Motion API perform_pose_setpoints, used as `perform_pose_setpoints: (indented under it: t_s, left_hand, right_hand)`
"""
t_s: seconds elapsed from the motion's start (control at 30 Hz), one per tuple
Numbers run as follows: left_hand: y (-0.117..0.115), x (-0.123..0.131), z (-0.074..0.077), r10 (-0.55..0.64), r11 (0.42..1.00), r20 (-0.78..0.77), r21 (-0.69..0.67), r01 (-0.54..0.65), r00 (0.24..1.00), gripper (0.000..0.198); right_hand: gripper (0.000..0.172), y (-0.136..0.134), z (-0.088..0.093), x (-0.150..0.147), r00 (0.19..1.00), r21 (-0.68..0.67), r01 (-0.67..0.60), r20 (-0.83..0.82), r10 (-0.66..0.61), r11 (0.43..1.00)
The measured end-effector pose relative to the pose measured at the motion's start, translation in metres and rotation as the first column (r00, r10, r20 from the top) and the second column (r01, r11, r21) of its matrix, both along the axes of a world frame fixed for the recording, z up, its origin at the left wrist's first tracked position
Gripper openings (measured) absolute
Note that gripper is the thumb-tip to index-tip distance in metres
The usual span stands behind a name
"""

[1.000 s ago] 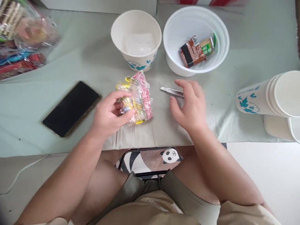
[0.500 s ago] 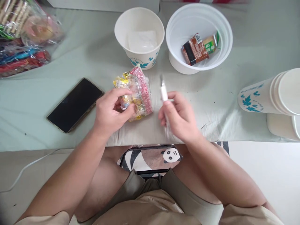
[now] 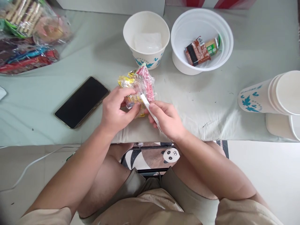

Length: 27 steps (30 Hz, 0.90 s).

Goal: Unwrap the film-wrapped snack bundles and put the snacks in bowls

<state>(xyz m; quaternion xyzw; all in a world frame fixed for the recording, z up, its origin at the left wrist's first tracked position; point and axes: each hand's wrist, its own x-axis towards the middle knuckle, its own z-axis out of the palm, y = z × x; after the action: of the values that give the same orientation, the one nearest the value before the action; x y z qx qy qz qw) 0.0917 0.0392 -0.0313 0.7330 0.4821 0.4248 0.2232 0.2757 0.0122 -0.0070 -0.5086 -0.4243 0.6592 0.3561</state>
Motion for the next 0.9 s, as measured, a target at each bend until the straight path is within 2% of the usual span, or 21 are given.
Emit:
perform_pose_setpoints:
  t_s: [0.13, 0.33, 0.5, 0.63, 0.8, 0.9]
  left_hand:
    - [0.000, -0.002, -0.001, 0.024, 1.000, 0.004, 0.010, -0.024, 1.000, 0.029]
    - [-0.002, -0.002, -0.004, 0.041, 0.995, -0.079, 0.090, -0.034, 0.996, 0.032]
    - [-0.005, 0.002, -0.007, 0.044, 0.984, -0.055, 0.178, -0.033, 0.998, 0.031]
    - [-0.008, 0.007, -0.007, 0.026, 0.973, -0.038, 0.230, -0.017, 0.999, 0.027]
    - [-0.006, 0.005, -0.006, 0.049, 0.968, -0.014, 0.247, -0.044, 0.999, 0.030]
    - [-0.002, 0.000, -0.008, 0.055, 0.974, 0.077, 0.215, -0.070, 0.996, 0.026]
  right_hand:
    - [0.034, -0.002, -0.005, -0.002, 0.996, 0.156, 0.079, -0.054, -0.071, 0.985]
    - [0.042, -0.006, -0.006, -0.003, 0.998, 0.115, 0.045, -0.050, -0.039, 0.992]
    - [0.036, -0.006, 0.003, -0.003, 0.999, 0.010, 0.036, -0.015, -0.035, 0.999]
    - [0.041, -0.005, 0.008, -0.006, 0.998, -0.073, 0.041, -0.040, -0.044, 0.996]
    - [0.049, -0.003, 0.008, -0.008, 0.999, -0.184, 0.031, -0.026, -0.036, 0.982]
    - [0.051, -0.004, 0.007, -0.009, 1.000, -0.224, -0.009, -0.018, 0.005, 0.974]
